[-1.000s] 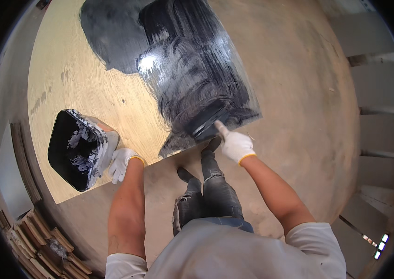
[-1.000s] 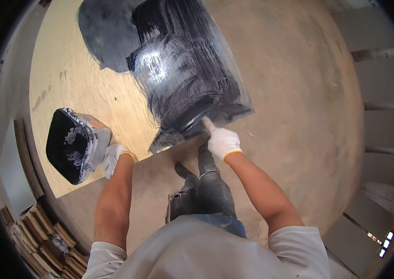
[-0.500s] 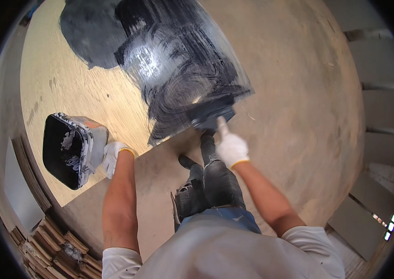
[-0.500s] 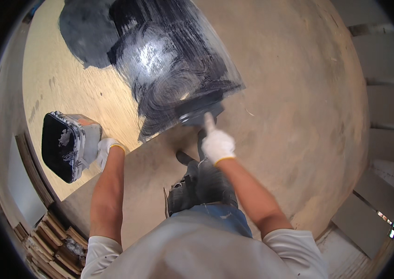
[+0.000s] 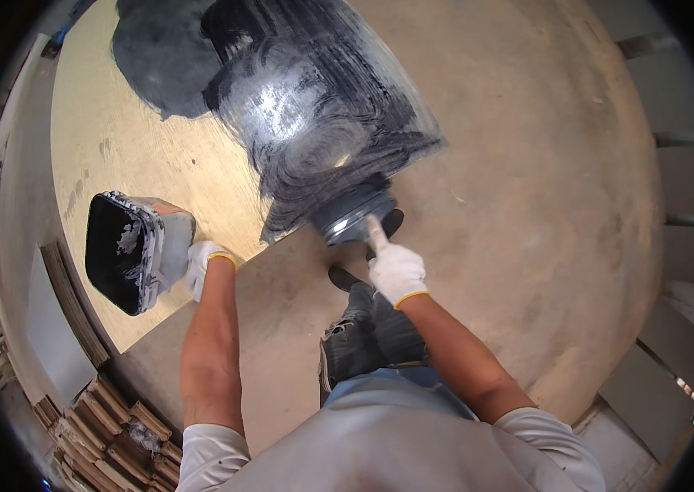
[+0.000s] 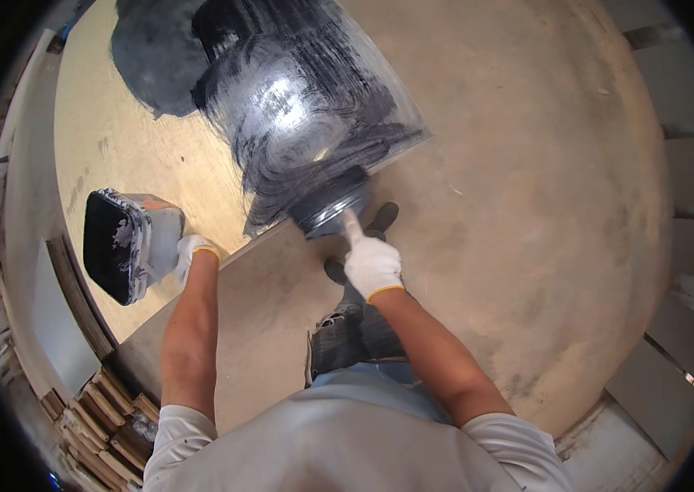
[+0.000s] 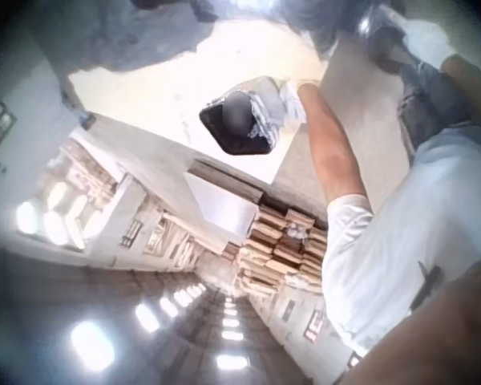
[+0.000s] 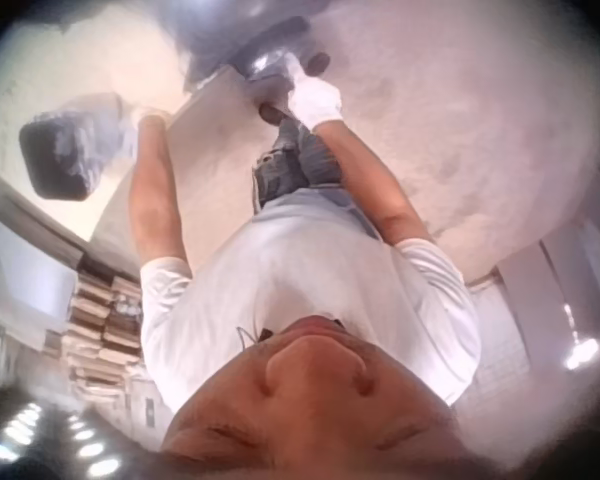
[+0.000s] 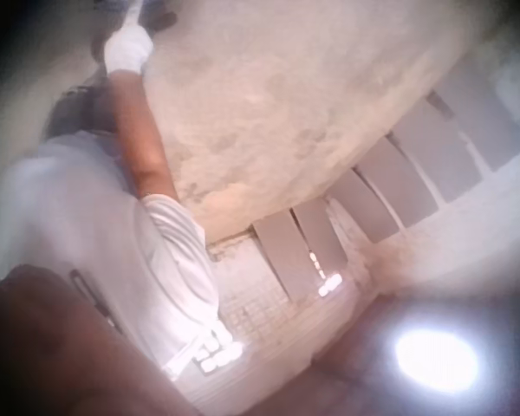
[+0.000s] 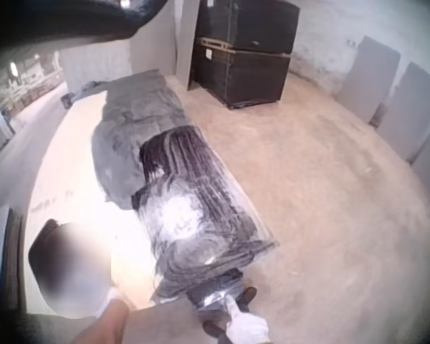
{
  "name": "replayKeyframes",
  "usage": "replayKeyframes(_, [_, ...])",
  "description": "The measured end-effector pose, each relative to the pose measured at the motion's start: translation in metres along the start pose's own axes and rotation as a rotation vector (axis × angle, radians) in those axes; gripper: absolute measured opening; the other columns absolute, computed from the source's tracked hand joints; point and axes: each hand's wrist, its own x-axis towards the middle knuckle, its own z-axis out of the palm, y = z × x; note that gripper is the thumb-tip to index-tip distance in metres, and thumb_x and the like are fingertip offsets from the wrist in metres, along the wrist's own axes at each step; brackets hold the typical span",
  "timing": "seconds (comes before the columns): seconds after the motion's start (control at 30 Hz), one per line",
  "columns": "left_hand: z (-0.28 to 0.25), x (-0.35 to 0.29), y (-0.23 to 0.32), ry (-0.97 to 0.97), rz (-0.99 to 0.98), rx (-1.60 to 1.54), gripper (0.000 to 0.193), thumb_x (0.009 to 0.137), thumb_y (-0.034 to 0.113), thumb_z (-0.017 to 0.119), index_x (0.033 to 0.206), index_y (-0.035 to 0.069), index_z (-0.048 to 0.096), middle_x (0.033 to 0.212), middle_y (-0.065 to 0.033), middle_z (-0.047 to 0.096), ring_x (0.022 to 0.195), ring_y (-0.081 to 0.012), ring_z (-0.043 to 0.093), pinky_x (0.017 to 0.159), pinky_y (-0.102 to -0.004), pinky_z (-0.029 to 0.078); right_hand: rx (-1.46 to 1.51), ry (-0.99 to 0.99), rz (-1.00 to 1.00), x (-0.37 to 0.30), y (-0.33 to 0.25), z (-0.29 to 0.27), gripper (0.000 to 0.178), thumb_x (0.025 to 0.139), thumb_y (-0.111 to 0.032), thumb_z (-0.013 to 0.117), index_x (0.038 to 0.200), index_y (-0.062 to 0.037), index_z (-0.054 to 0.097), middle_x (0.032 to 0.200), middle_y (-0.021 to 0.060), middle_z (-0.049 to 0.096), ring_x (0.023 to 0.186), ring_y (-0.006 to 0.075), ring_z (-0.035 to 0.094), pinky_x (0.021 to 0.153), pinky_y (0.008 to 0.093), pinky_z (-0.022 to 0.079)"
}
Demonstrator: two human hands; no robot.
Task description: The person applies black paint to a large wooden board using a brush. They repeatedly dip the brush into a paint container and spread the paint across the surface in broad strokes.
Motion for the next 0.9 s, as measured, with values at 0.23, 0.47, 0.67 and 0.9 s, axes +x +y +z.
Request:
replayKeyframes(0.23, [-0.053, 0.003, -0.017, -0.475, 0.063, -0.184, 0.051, 0.095, 0.033, 0.052, 0.13, -0.004, 0.055, 0.139, -0.0245, 0.054, 0.124, -0.0354, 0.055, 0.103, -0.0451, 0.046, -0.113, -0.214, -0.145, -0.004, -0.055, 0.019, 0.076, 0.095, -0.01, 0.046, 0.167, -0.0185, 0.023, 0.104, 0.0236, 0.075, 0.092, 0.038, 0.075, 0.082, 0.0517, 0.057])
replayKeyframes(0.47, [-0.115, 0.106, -0.122, -0.982, 0.503, -0.239, 0.042, 0.095, 0.03, 0.055, 0.117, -0.004, 0.065, 0.119, -0.0213, 0.067, 0.11, -0.0318, 0.06, 0.104, -0.0427, 0.043, -0.029, 0.054, -0.072, 0.04, -0.022, -0.056, 0.083, 0.088, -0.016, 0.056, 0.166, -0.0209, 0.026, 0.108, 0.024, 0.075, 0.098, 0.0403, 0.074, 0.088, 0.0498, 0.056])
replayKeyframes(0.67, [-0.195, 0.064, -0.279, -1.096, 0.648, 0.162, 0.05, 0.091, 0.027, 0.055, 0.12, -0.013, 0.061, 0.117, -0.032, 0.066, 0.104, -0.0366, 0.061, 0.098, -0.0447, 0.047, -0.23, -0.059, -0.232, 0.036, -0.045, -0.044, 0.081, 0.089, -0.012, 0.051, 0.165, -0.0228, 0.029, 0.112, 0.0253, 0.074, 0.103, 0.0395, 0.073, 0.093, 0.0495, 0.055])
replayKeyframes(0.9, [-0.183, 0.121, -0.452, -1.021, 0.488, 0.628, 0.058, 0.09, 0.031, 0.054, 0.128, -0.011, 0.064, 0.134, -0.0362, 0.061, 0.128, -0.0464, 0.058, 0.111, -0.0484, 0.045, -0.243, -0.046, -0.254, 0.027, -0.076, -0.027, 0.082, 0.09, -0.016, 0.054, 0.166, -0.023, 0.025, 0.112, 0.0243, 0.074, 0.104, 0.0389, 0.073, 0.093, 0.0491, 0.055])
